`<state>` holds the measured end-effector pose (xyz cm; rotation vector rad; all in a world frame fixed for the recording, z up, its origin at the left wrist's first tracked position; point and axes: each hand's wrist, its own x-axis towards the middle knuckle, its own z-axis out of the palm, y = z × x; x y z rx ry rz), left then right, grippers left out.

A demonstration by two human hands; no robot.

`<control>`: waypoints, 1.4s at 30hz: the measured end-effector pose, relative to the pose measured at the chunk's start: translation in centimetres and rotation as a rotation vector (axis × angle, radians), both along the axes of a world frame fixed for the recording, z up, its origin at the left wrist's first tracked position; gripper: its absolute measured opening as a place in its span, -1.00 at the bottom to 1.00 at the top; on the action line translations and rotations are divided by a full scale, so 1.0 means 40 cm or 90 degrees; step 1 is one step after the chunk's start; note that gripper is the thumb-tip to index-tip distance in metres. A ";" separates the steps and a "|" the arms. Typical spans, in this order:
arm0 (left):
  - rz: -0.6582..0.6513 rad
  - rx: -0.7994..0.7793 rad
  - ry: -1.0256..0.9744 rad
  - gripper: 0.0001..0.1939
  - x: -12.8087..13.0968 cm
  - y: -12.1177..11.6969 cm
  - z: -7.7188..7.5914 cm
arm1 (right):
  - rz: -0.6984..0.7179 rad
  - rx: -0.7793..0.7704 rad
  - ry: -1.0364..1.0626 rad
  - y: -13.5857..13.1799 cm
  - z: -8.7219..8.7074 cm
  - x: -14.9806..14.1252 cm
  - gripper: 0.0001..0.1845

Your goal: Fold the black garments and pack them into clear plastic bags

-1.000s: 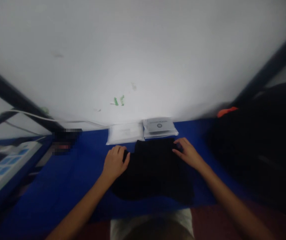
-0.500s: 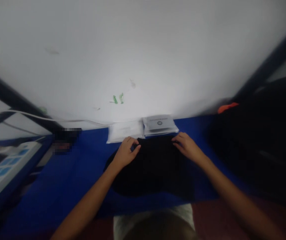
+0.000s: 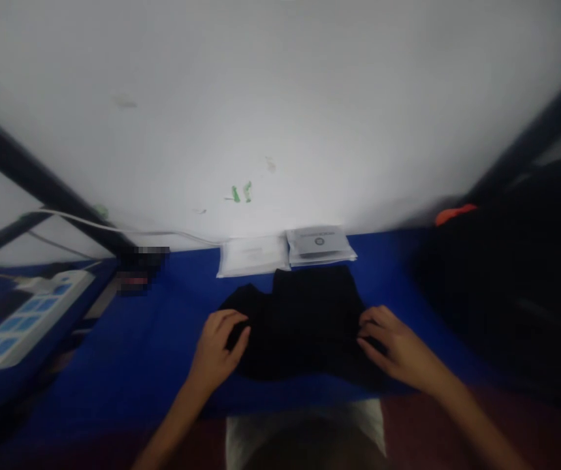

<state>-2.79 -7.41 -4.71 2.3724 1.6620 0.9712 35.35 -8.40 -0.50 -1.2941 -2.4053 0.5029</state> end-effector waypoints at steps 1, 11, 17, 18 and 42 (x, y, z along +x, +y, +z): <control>0.089 0.001 -0.001 -0.75 -0.021 0.001 -0.009 | -0.004 0.003 0.002 0.004 0.000 -0.004 -0.85; 0.252 -0.084 -0.244 -0.65 -0.056 -0.010 0.023 | -0.104 0.071 0.088 0.035 0.010 -0.055 -0.83; 0.126 0.015 -0.313 -0.80 0.139 -0.027 0.071 | -0.135 -0.117 0.264 0.070 0.023 -0.181 -0.64; 0.093 0.033 -0.301 -0.84 0.176 -0.030 0.076 | -0.114 -0.194 0.319 0.081 0.021 -0.205 -0.60; -0.076 -0.491 -0.390 -0.39 0.326 0.052 0.036 | -0.232 -0.242 -0.110 0.087 -0.015 0.074 -0.59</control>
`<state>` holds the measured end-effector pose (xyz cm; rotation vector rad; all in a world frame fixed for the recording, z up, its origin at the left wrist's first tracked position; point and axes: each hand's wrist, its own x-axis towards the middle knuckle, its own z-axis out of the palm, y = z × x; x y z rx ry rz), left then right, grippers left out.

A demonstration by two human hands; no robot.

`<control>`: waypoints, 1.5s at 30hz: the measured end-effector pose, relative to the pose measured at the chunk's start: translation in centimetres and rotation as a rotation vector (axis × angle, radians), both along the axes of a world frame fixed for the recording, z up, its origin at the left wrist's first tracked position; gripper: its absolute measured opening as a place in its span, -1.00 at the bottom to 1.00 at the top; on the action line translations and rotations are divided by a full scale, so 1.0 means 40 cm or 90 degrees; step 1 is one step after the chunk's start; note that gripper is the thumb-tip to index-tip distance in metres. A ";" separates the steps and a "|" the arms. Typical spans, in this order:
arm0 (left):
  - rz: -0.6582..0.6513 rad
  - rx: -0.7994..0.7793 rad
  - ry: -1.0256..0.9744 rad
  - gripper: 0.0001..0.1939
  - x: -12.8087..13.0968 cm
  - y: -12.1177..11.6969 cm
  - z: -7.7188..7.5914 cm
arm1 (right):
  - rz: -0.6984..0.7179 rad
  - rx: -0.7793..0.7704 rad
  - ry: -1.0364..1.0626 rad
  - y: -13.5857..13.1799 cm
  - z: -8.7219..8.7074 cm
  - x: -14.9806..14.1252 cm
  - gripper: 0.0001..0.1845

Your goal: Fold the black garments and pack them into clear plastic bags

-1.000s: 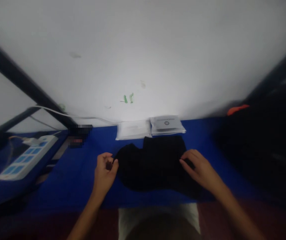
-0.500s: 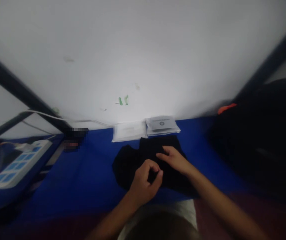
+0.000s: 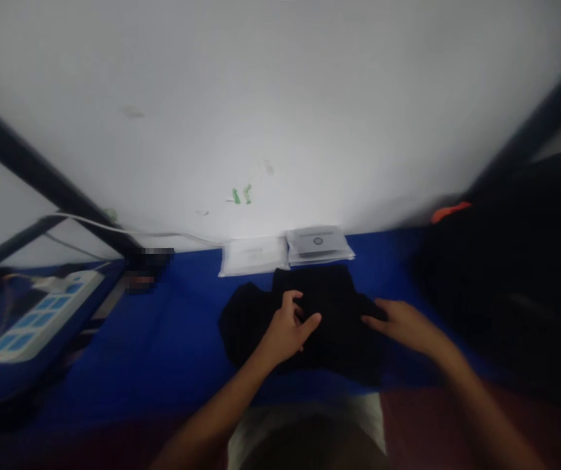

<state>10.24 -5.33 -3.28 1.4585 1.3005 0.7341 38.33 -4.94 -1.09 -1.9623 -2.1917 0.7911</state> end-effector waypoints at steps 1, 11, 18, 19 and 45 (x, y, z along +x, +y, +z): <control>-0.007 0.013 0.013 -0.37 0.005 0.002 0.002 | -0.003 0.009 -0.020 0.001 0.005 0.006 -0.55; -0.036 0.266 -0.112 -0.47 0.055 -0.008 0.064 | 0.284 0.051 0.194 0.098 0.129 -0.094 0.08; 0.119 0.265 -0.131 -0.55 0.047 0.019 0.093 | 0.443 -0.289 0.367 0.219 0.108 -0.199 -0.49; 0.142 0.258 -0.135 -0.57 0.036 0.028 0.093 | 0.434 -0.325 0.374 0.226 0.099 -0.203 -0.54; -0.021 0.326 0.605 -0.73 -0.367 0.330 -0.012 | 0.126 -0.368 0.617 0.223 -0.056 -0.176 -0.60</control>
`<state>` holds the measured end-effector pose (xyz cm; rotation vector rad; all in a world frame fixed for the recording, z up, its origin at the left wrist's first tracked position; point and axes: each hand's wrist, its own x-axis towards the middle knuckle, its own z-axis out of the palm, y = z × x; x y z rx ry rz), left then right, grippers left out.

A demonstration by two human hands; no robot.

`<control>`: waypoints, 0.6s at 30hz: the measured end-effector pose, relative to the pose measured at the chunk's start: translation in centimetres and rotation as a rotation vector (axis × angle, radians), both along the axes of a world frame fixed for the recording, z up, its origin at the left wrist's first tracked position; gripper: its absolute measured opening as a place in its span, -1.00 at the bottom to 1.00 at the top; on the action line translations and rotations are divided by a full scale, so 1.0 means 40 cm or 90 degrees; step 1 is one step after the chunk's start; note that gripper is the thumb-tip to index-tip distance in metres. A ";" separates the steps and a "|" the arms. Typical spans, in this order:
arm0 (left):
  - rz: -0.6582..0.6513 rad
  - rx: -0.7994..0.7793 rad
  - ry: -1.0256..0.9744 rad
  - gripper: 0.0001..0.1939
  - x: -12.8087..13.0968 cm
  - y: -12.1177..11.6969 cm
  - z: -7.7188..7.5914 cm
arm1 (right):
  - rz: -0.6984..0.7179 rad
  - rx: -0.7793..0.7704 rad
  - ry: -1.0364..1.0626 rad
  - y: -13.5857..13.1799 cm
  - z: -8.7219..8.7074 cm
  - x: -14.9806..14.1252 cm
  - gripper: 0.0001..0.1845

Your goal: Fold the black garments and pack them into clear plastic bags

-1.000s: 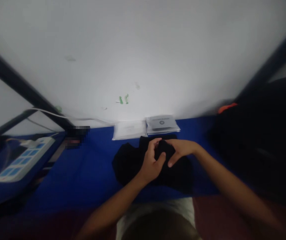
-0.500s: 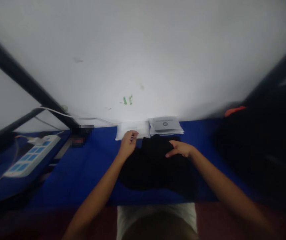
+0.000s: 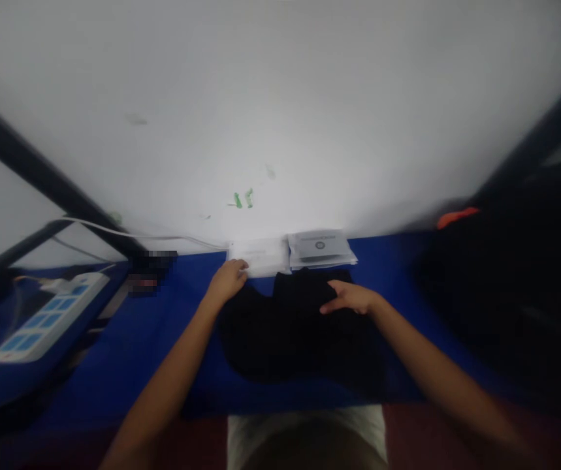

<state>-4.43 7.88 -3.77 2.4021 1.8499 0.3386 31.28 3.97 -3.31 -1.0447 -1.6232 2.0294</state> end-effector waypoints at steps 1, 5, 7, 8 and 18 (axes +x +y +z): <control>0.002 0.000 0.013 -0.73 0.002 0.002 0.001 | 0.000 0.002 -0.002 -0.001 0.002 0.000 -0.60; -0.010 -0.004 0.069 -0.75 0.011 0.005 0.006 | 0.006 0.005 -0.005 -0.004 0.008 0.000 -0.59; -0.029 -0.009 0.093 -0.75 0.015 0.004 0.009 | 0.012 0.006 0.002 -0.005 0.011 0.000 -0.59; -0.040 -0.012 0.103 -0.76 0.015 0.004 0.011 | 0.013 0.010 0.006 -0.006 0.011 0.000 -0.59; -0.146 -0.034 0.111 -0.74 -0.039 0.044 0.018 | 0.032 0.057 -0.018 -0.008 0.013 0.000 -0.58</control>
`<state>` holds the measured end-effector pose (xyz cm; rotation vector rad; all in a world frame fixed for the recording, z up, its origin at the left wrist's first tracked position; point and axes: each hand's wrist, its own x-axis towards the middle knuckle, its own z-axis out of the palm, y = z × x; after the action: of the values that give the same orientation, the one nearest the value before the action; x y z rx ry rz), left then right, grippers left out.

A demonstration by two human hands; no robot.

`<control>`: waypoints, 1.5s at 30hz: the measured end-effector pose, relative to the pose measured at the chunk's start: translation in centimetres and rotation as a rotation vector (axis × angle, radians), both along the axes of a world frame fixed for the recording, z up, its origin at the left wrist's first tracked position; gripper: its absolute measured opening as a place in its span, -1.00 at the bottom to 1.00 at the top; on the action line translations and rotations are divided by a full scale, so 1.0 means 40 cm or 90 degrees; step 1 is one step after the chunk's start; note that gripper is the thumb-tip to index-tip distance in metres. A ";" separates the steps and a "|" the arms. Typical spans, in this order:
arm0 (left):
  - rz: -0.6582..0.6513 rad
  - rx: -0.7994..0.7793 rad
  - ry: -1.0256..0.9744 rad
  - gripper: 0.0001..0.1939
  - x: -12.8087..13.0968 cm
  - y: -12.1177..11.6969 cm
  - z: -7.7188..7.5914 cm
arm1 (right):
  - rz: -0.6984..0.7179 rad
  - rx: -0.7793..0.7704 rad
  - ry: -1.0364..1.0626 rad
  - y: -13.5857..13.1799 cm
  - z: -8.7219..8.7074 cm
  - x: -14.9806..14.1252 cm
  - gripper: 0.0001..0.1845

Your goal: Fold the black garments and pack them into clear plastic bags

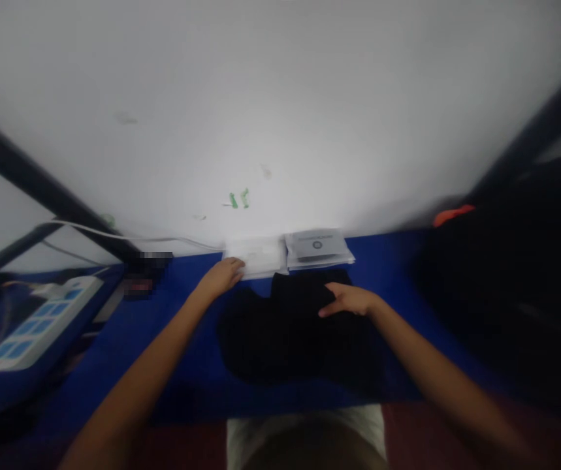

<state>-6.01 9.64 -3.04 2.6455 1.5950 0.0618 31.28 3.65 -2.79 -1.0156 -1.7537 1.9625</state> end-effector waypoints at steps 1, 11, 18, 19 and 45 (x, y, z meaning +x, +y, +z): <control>-0.004 -0.004 -0.001 -0.74 -0.003 0.002 -0.002 | 0.003 0.006 -0.004 0.001 -0.001 0.000 -0.59; 0.028 -0.006 0.006 -0.75 -0.004 0.018 -0.002 | 0.018 0.012 -0.022 0.000 -0.005 -0.002 -0.61; 0.049 0.038 0.014 -0.63 0.013 0.001 0.018 | 0.029 0.011 0.001 -0.005 0.003 -0.005 -0.60; 0.046 0.043 0.014 -0.62 0.020 -0.011 0.024 | 0.018 0.008 0.003 -0.006 0.004 -0.004 -0.59; 0.042 0.135 -0.081 -0.59 0.191 -0.220 0.090 | -0.121 0.020 0.130 -0.065 0.022 -0.023 -0.64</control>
<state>1.63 0.86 0.57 2.6746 1.7216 0.4151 30.34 1.05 -1.92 -0.9000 -1.5167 1.8437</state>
